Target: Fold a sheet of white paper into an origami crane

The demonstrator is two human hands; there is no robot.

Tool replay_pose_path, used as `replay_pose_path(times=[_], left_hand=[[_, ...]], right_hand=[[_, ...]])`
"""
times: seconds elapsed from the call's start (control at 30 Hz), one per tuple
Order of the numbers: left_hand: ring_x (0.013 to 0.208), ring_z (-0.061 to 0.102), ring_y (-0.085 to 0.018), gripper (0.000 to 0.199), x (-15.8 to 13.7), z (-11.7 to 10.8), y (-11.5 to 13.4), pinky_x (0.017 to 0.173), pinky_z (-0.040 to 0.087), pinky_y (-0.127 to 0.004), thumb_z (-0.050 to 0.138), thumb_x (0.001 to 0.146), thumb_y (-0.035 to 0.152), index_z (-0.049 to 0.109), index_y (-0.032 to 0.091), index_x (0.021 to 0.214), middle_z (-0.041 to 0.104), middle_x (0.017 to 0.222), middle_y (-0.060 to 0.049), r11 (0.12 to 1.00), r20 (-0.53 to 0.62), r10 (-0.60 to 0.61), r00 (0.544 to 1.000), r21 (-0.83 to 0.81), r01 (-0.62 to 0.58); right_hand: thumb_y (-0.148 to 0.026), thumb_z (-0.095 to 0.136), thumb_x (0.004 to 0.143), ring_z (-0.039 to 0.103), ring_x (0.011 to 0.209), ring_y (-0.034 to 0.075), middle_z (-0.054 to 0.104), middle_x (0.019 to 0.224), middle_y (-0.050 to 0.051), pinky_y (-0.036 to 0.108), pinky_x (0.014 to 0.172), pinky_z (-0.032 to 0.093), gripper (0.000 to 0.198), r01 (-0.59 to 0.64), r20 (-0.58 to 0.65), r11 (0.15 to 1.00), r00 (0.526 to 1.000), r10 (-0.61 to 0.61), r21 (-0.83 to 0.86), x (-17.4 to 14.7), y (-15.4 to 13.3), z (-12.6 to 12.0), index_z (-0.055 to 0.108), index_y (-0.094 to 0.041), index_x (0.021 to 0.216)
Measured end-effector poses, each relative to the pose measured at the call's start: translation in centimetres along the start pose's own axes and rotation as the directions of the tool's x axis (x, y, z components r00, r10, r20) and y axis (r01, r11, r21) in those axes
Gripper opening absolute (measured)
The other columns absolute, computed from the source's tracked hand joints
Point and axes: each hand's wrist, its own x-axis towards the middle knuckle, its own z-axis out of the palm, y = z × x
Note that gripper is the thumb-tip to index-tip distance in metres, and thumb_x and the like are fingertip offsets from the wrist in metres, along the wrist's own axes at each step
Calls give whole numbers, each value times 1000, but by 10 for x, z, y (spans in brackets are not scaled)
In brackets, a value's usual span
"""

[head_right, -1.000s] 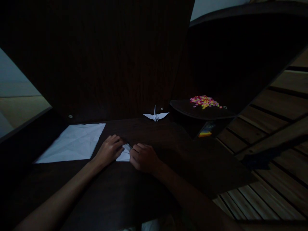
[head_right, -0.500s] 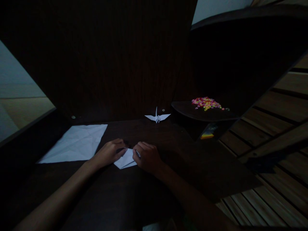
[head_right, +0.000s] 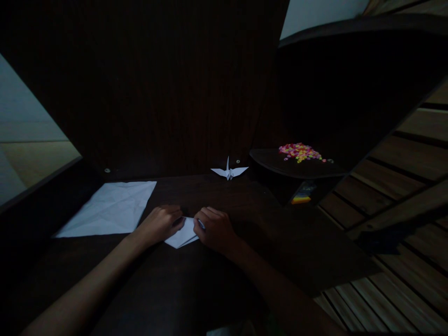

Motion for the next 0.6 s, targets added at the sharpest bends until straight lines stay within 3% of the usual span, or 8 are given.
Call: replay_pose_path(times=[0.3, 0.5, 0.6], left_hand=[[67, 61, -17, 16, -3, -4, 0, 58, 45, -26, 51, 88, 19, 63, 16, 77, 63, 76, -5, 999, 25, 9, 1000, 52, -10], [70, 61, -18, 17, -2, -3, 2, 64, 47, -30, 53, 87, 20, 64, 15, 76, 63, 75, -6, 1000, -2, -14, 1000, 16, 14], [80, 61, -21, 16, -2, -1, 3, 73, 48, -34, 51, 86, 18, 66, 15, 91, 66, 85, -8, 1000, -45, 13, 999, -9, -14]], right_hand=[[-21, 49, 87, 54, 71, 12, 61, 74, 1, 24, 67, 36, 14, -1, 0, 999, 1000, 1, 32, 0, 1, -2, 58, -18, 77], [-24, 52, 86, 55, 76, 13, 62, 78, 1, 25, 66, 36, 10, -23, 44, 999, 999, 24, -23, -1, 3, 1, 60, -19, 82], [-22, 52, 87, 55, 77, 13, 62, 79, 1, 24, 66, 36, 10, -43, 58, 998, 997, 46, -52, -1, 5, 3, 60, -20, 83]])
